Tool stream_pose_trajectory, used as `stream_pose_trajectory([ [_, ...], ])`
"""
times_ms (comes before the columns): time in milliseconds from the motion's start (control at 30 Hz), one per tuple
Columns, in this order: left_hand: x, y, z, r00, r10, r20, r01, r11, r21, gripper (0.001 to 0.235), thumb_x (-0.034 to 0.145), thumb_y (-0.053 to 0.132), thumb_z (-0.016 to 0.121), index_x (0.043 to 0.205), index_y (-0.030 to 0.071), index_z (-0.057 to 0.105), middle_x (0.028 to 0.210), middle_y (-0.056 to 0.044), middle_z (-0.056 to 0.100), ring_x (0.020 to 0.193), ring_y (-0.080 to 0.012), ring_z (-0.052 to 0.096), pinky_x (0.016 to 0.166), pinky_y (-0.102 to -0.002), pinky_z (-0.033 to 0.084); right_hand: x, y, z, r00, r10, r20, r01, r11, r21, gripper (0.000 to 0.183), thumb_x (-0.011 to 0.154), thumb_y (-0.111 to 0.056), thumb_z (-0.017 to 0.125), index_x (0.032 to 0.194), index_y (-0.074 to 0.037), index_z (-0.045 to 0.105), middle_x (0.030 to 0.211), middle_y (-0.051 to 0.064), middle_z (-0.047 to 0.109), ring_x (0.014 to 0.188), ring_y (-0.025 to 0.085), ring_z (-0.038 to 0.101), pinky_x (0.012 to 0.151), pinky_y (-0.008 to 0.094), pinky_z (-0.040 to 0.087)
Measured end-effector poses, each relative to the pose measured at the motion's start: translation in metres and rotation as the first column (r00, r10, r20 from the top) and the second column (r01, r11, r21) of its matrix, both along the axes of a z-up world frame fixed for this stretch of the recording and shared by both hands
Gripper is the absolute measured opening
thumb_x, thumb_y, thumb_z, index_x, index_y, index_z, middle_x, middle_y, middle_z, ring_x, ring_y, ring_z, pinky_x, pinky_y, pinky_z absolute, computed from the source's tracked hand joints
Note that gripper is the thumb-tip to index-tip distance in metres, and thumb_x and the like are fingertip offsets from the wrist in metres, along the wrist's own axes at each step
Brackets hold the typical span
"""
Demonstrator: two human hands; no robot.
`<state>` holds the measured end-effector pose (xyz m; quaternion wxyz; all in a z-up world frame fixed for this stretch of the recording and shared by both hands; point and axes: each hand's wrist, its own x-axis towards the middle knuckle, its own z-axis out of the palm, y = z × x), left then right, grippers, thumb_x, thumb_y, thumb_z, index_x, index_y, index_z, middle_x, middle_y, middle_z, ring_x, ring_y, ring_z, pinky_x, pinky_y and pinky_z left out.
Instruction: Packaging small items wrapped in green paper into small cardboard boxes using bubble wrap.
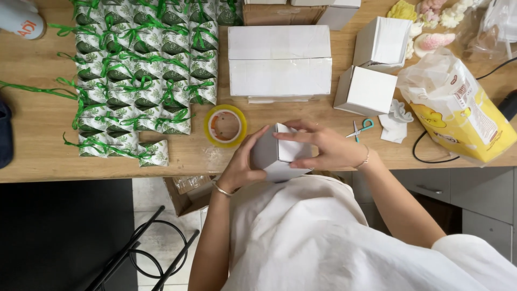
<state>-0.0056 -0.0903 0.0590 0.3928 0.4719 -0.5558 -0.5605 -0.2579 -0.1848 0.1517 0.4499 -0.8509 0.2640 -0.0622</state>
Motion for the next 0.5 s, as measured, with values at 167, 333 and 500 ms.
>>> stream_pose_trajectory([
  [167,0.0,-0.019,-0.011,0.987,-0.142,-0.08,0.148,0.986,0.077,0.104,0.06,0.007,0.067,0.16,0.008,0.039,0.156,-0.015,0.047,0.149,-0.0268,0.041,0.124,-0.035,0.028,-0.009,0.006,0.006,0.995,-0.098,-0.001,0.098,0.989,0.107,0.077,0.077,-0.02,0.08,0.149,-0.023,0.053,0.153,0.022,0.046,0.129,0.036,0.058,0.102,0.039,0.052],
  [333,-0.017,-0.029,-0.013,0.953,-0.216,-0.21,0.246,0.961,0.125,0.104,0.067,0.015,0.065,0.166,0.01,0.034,0.165,-0.013,0.042,0.155,-0.0262,0.038,0.128,-0.037,0.027,0.0,0.017,0.008,0.95,-0.287,-0.122,0.296,0.953,0.06,0.076,0.071,-0.017,0.076,0.145,-0.024,0.059,0.147,0.021,0.055,0.111,0.035,0.067,0.093,0.038,0.055],
  [500,-0.043,-0.035,0.034,0.948,-0.025,0.316,0.119,0.952,-0.281,0.123,0.059,0.054,0.094,0.156,0.009,0.034,0.151,-0.015,0.049,0.14,-0.0334,0.049,0.118,-0.047,0.035,-0.008,0.026,-0.006,0.857,-0.514,0.032,0.513,0.858,0.032,0.061,0.076,-0.019,0.067,0.136,-0.011,0.064,0.136,0.022,0.064,0.093,0.028,0.073,0.083,0.034,0.059],
])
